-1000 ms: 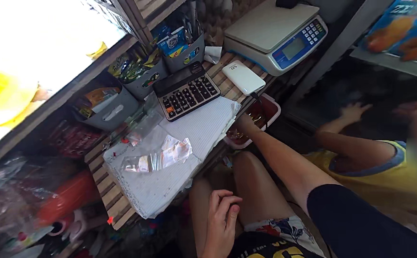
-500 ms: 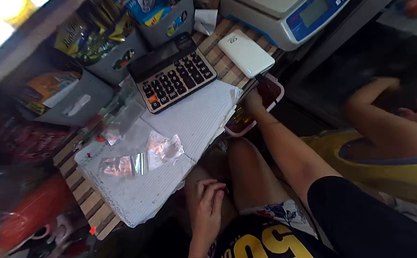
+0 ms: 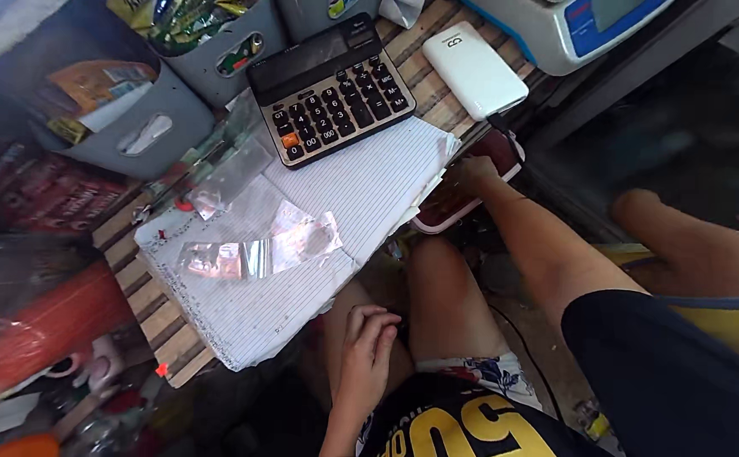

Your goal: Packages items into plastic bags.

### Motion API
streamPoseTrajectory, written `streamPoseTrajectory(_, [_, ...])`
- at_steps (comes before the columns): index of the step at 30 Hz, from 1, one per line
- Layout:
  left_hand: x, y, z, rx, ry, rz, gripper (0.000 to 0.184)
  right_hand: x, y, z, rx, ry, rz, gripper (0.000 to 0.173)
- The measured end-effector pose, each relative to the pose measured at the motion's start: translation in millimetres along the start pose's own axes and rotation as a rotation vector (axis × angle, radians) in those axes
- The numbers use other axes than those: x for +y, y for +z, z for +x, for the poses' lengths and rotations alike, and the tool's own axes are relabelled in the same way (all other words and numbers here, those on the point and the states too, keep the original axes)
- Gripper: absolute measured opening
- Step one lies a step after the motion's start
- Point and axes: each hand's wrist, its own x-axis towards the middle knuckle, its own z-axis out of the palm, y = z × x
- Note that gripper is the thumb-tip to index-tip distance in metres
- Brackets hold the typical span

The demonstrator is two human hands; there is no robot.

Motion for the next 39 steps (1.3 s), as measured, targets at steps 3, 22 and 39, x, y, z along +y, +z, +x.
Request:
streamPoseTrajectory(3, [-1.4, -2.9, 2.5, 0.007, -0.002, 0.003, 0.027, 7.6, 3.7, 10.0, -0.025, -0.037, 0.004, 0.032])
streamPoseTrajectory(22, [-3.8, -1.2, 7.5, -0.052, -0.025, 0.084, 0.028, 17.0, 27.7, 39.8, 0.083, -0.165, 0.162, 0.053])
streamPoseTrajectory(39, [-9.3, 1.7, 6.6, -0.087, -0.037, 0.145, 0.027, 3.0, 14.3, 19.3, 0.205, -0.225, 0.180, 0.062])
